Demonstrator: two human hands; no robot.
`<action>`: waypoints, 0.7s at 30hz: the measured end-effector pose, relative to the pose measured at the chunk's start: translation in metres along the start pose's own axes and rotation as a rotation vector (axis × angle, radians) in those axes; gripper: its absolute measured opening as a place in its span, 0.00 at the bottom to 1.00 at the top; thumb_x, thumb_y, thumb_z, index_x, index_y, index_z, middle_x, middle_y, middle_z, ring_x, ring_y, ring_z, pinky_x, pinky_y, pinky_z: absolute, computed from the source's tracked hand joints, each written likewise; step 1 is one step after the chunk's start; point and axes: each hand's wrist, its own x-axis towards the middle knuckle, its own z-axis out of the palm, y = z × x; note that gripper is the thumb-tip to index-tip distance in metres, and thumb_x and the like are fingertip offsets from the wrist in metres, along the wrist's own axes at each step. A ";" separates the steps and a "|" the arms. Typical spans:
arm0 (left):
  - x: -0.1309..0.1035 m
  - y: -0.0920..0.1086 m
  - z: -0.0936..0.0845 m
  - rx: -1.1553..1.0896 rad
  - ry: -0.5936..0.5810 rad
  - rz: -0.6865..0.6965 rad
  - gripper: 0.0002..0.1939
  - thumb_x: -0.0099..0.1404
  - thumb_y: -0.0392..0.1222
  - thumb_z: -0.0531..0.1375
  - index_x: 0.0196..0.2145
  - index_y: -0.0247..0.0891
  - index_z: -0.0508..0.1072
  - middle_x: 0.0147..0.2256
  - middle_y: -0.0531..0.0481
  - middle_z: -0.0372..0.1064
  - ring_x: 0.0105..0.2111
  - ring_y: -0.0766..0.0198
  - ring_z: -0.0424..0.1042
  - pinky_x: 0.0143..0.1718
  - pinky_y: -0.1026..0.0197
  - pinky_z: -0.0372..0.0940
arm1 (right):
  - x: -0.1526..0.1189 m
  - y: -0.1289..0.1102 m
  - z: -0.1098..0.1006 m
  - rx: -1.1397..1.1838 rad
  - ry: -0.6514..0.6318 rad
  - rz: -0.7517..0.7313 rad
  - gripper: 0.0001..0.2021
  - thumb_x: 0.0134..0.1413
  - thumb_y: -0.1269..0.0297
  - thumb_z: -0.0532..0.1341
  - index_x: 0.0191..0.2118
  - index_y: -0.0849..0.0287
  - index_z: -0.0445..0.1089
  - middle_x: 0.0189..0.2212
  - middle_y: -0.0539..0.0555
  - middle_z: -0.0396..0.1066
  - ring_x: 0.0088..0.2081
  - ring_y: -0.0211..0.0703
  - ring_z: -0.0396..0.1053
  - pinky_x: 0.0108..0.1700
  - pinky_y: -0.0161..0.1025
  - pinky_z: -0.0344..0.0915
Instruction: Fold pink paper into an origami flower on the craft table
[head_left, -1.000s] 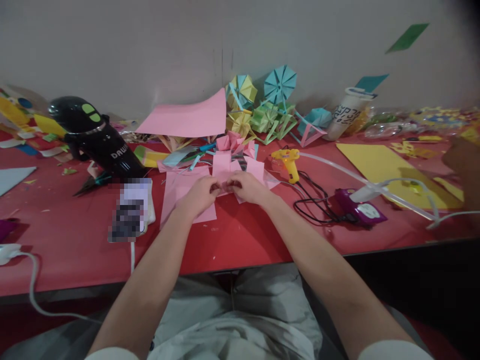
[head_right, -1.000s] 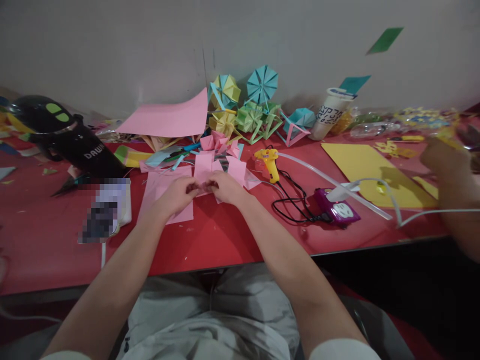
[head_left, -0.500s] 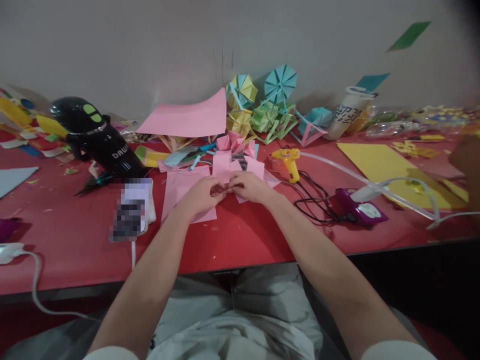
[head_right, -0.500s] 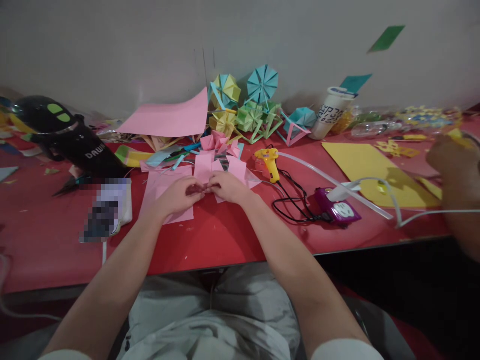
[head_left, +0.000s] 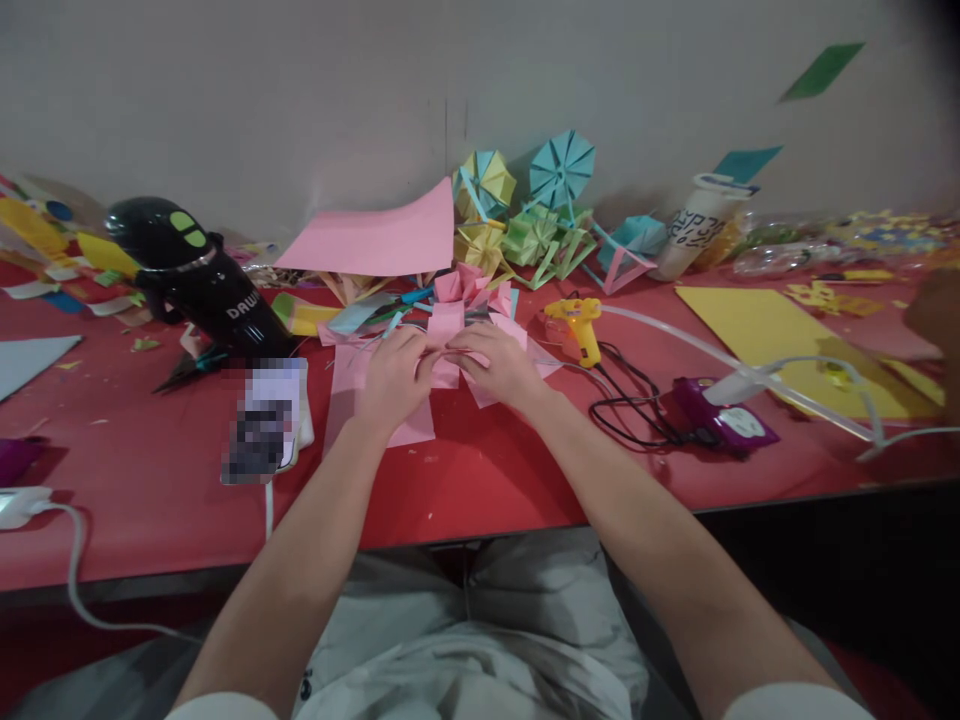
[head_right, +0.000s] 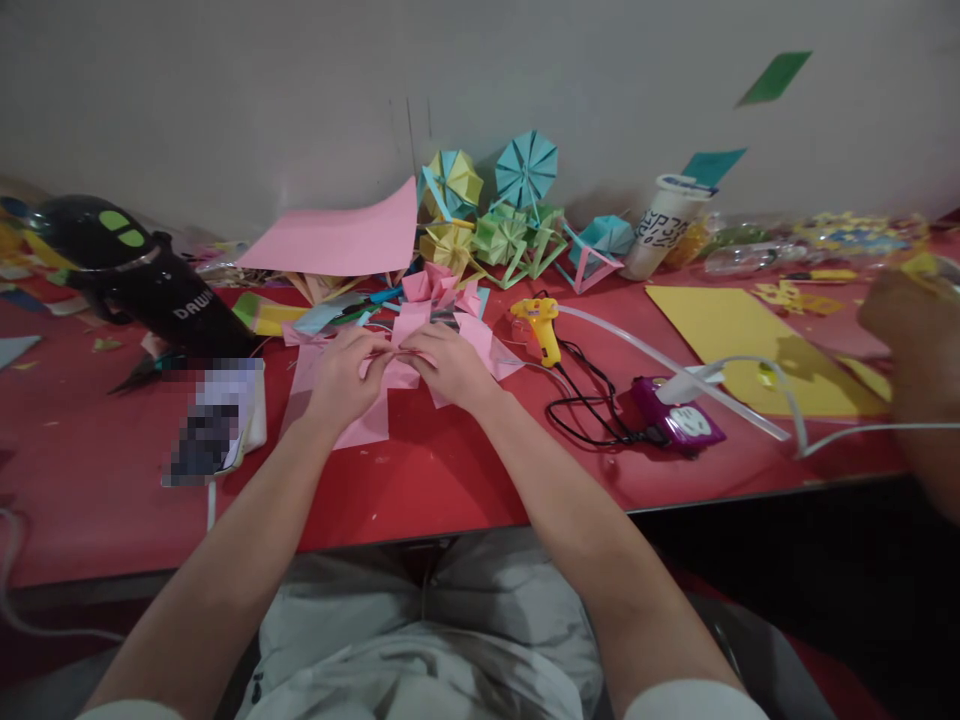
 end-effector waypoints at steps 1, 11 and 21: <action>0.000 0.001 -0.001 -0.023 0.009 0.011 0.07 0.67 0.39 0.54 0.36 0.39 0.72 0.37 0.45 0.71 0.41 0.57 0.68 0.46 0.55 0.61 | 0.000 -0.002 0.000 0.016 0.015 0.001 0.09 0.62 0.63 0.56 0.37 0.57 0.73 0.39 0.57 0.74 0.43 0.46 0.68 0.50 0.43 0.63; 0.004 0.007 0.000 -0.170 0.012 -0.120 0.06 0.64 0.39 0.59 0.29 0.38 0.72 0.30 0.50 0.73 0.31 0.63 0.70 0.35 0.61 0.62 | -0.002 -0.012 -0.008 0.168 0.068 0.067 0.11 0.60 0.60 0.59 0.31 0.59 0.71 0.29 0.54 0.72 0.30 0.39 0.66 0.35 0.38 0.63; 0.004 0.006 0.000 -0.168 -0.011 -0.076 0.05 0.61 0.31 0.56 0.29 0.38 0.68 0.29 0.51 0.69 0.30 0.64 0.66 0.33 0.61 0.61 | -0.002 -0.017 -0.006 0.339 0.053 0.141 0.09 0.58 0.59 0.60 0.33 0.59 0.71 0.31 0.53 0.74 0.33 0.39 0.69 0.38 0.38 0.65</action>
